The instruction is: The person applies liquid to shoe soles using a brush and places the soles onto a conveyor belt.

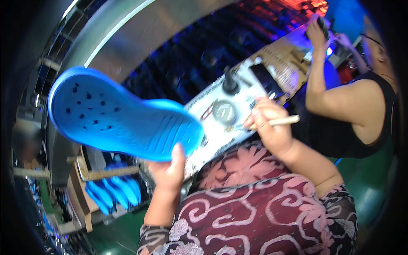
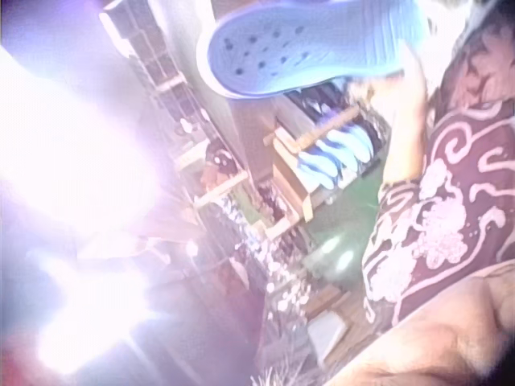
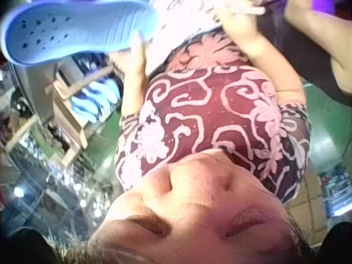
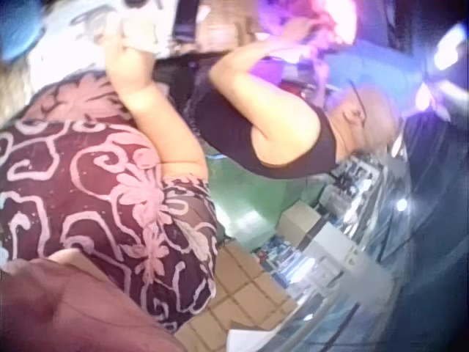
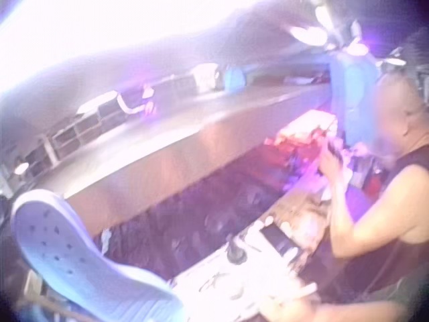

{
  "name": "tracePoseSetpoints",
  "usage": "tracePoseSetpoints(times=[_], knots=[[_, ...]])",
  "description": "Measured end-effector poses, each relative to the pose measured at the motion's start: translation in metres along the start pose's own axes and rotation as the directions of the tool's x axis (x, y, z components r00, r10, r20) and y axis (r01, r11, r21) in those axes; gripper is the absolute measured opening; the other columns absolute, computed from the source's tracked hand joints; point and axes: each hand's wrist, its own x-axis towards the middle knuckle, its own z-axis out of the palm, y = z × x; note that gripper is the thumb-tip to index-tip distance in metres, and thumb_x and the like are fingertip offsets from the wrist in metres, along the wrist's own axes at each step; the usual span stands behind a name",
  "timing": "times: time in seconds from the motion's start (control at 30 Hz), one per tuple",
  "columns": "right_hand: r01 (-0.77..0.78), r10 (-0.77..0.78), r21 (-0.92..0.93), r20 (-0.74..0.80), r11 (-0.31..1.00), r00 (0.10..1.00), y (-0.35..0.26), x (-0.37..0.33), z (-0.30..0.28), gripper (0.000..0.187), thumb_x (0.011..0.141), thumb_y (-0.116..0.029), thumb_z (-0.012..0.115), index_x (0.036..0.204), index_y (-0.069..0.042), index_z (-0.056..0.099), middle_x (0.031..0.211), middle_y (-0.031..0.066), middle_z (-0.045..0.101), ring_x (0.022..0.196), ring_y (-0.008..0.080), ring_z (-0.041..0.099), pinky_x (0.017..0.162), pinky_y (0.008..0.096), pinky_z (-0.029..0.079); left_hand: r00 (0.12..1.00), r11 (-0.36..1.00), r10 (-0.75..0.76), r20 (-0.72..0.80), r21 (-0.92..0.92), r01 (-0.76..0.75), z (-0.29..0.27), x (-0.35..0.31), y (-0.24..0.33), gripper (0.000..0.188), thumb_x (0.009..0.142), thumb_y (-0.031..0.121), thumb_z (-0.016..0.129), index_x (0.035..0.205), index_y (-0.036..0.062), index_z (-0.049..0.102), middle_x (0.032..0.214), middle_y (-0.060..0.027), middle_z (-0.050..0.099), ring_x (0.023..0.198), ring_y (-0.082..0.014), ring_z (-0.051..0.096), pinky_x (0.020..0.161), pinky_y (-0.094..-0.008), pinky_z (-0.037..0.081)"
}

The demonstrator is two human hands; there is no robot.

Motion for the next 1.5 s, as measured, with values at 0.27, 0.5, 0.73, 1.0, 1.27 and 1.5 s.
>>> tracePoseSetpoints(times=[0.27, 0.5, 0.73, 1.0, 1.27, 1.5], knots=[[-0.084, 0.075, -0.133, -0.069, 0.988, 0.995, 0.032, -0.032, -0.052, 0.026, 0.088, -0.012, 0.058, 0.064, -0.004, 0.064, 0.062, 0.0098, 0.059, 0.064, 0.0274, 0.056, 0.065, 0.0399, 0.042, 0.438, 0.703, -0.292, 0.850, -0.120, 0.701, 0.052, 0.054, 0.084, 0.078, 0.073, 0.011, 0.066, 0.135, -0.0098, 0.026, 0.095, -0.0203, 0.061, 0.047, -0.0168, 0.060, 0.038, -0.0243, 0.049], [-0.264, 0.256, -0.014, -0.195, 0.964, 0.947, 0.047, -0.035, -0.094, 0.027, 0.090, -0.014, 0.056, 0.066, -0.005, 0.066, 0.059, 0.0058, 0.061, 0.066, 0.0245, 0.058, 0.082, 0.0398, 0.044, 0.547, 0.323, -0.064, 0.835, -0.501, 0.803, 0.327, 0.249, 0.145, 0.054, 0.092, 0.020, 0.060, 0.137, 0.0057, 0.034, 0.118, -0.0251, 0.056, 0.098, -0.0298, 0.064, 0.075, -0.0325, 0.060], [-0.415, 0.445, 0.180, -0.181, 0.892, 0.877, 0.072, -0.034, -0.093, 0.034, 0.094, -0.015, 0.053, 0.065, 0.000, 0.063, 0.060, 0.0086, 0.057, 0.056, 0.0200, 0.054, 0.073, 0.0356, 0.043, 0.710, 0.358, -0.047, 0.702, -0.652, 0.669, 0.354, 0.202, 0.142, 0.045, 0.094, 0.025, 0.056, 0.130, 0.0029, 0.041, 0.101, -0.0187, 0.065, 0.086, -0.0264, 0.066, 0.077, -0.0308, 0.057], [-0.360, 0.385, 0.228, -0.078, 0.905, 0.919, 0.099, -0.025, -0.037, 0.069, 0.103, -0.038, 0.018, 0.064, 0.000, 0.062, 0.056, 0.0068, 0.055, 0.070, 0.0198, 0.055, 0.097, 0.0388, 0.040, 0.759, 0.775, -0.578, 0.300, -0.089, 0.625, 0.000, 0.047, -0.045, 0.047, 0.093, 0.024, 0.056, 0.132, 0.0024, 0.043, 0.099, -0.0120, 0.064, 0.082, -0.0180, 0.063, 0.075, -0.0296, 0.052], [-0.432, 0.212, 0.289, 0.564, 0.854, 0.798, 0.029, 0.042, 0.096, 0.030, 0.101, -0.020, 0.039, 0.097, 0.001, 0.061, 0.086, 0.0059, 0.055, 0.079, 0.0131, 0.052, 0.073, 0.0279, 0.043, 0.503, 0.686, 0.200, -0.841, 0.486, 0.541, -0.311, -0.140, -0.050, 0.045, 0.084, 0.016, 0.069, 0.123, -0.0012, 0.053, 0.110, -0.0161, 0.061, 0.100, -0.0218, 0.059, 0.084, -0.0318, 0.048], [0.054, -0.074, 0.057, 0.901, 0.997, 0.428, -0.042, 0.050, 0.226, 0.018, 0.090, -0.011, 0.055, 0.105, -0.007, 0.065, 0.092, 0.0120, 0.061, 0.087, 0.0242, 0.060, 0.079, 0.0336, 0.047, 0.525, 0.715, -0.178, -0.832, 0.257, 0.651, -0.431, -0.141, -0.102, 0.068, 0.084, 0.038, 0.069, 0.128, -0.0102, 0.047, 0.110, -0.0220, 0.063, 0.097, -0.0222, 0.063, 0.081, -0.0319, 0.050]])
